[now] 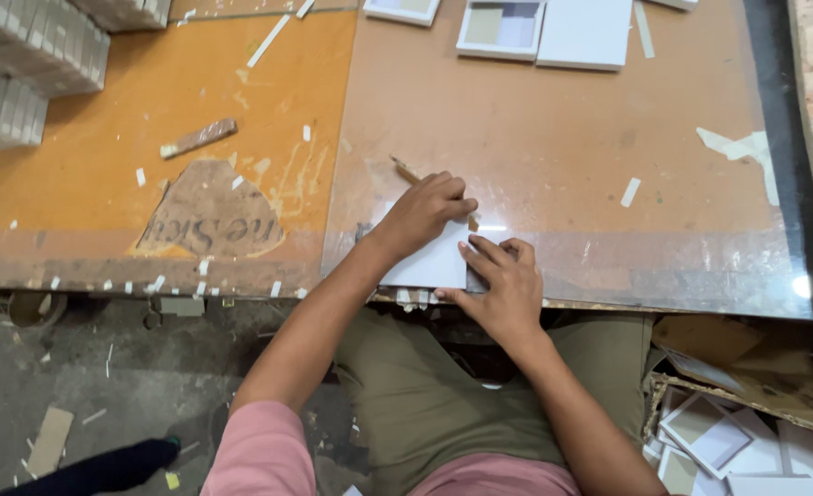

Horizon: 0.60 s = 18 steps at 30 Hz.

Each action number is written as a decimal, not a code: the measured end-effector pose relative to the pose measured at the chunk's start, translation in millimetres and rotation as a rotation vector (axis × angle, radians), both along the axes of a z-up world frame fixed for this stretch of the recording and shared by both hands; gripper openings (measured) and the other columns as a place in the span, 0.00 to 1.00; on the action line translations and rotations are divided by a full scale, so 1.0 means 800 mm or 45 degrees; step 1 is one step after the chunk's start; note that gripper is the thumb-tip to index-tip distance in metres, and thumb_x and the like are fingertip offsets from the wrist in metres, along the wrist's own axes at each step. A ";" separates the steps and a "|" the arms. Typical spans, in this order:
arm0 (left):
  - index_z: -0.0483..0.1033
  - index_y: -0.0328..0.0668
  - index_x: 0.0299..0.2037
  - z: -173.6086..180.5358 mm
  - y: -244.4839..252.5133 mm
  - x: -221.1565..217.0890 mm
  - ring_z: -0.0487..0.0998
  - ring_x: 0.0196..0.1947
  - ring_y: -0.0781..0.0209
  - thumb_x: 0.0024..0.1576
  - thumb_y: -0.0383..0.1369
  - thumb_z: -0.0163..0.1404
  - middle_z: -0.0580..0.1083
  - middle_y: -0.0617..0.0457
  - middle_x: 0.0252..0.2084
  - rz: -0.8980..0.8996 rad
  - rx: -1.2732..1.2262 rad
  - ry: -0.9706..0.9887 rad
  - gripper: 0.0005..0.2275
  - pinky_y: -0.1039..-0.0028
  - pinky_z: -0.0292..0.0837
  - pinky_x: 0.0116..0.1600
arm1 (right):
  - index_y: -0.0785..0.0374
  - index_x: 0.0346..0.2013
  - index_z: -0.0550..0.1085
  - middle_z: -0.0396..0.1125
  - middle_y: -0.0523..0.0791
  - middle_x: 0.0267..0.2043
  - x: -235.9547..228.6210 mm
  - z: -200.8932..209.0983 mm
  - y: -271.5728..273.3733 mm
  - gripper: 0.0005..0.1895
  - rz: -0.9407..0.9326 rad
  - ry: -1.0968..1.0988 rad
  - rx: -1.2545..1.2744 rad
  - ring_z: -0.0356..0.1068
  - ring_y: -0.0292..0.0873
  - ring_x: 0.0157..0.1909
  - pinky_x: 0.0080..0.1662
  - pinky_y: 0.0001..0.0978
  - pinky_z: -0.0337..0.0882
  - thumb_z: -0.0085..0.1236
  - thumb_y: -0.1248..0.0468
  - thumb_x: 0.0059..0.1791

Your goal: The person assembles small white rectangular boxes by hand, pressing edges together to form the frame and then placing a backing sheet inside. The person handles multiple boxes one at a time, stacking completed units on the table.

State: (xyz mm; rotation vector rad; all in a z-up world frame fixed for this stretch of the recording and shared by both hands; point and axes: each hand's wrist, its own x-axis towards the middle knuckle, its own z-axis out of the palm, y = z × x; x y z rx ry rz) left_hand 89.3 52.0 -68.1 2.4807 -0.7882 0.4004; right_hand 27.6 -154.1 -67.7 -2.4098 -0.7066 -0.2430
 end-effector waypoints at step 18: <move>0.81 0.36 0.49 -0.006 -0.097 -0.193 0.71 0.37 0.45 0.52 0.19 0.50 0.69 0.44 0.33 1.013 -0.242 0.142 0.15 0.58 0.67 0.43 | 0.61 0.51 0.81 0.75 0.41 0.56 -0.005 -0.013 0.004 0.37 -0.037 0.011 0.040 0.64 0.55 0.57 0.54 0.45 0.69 0.73 0.46 0.32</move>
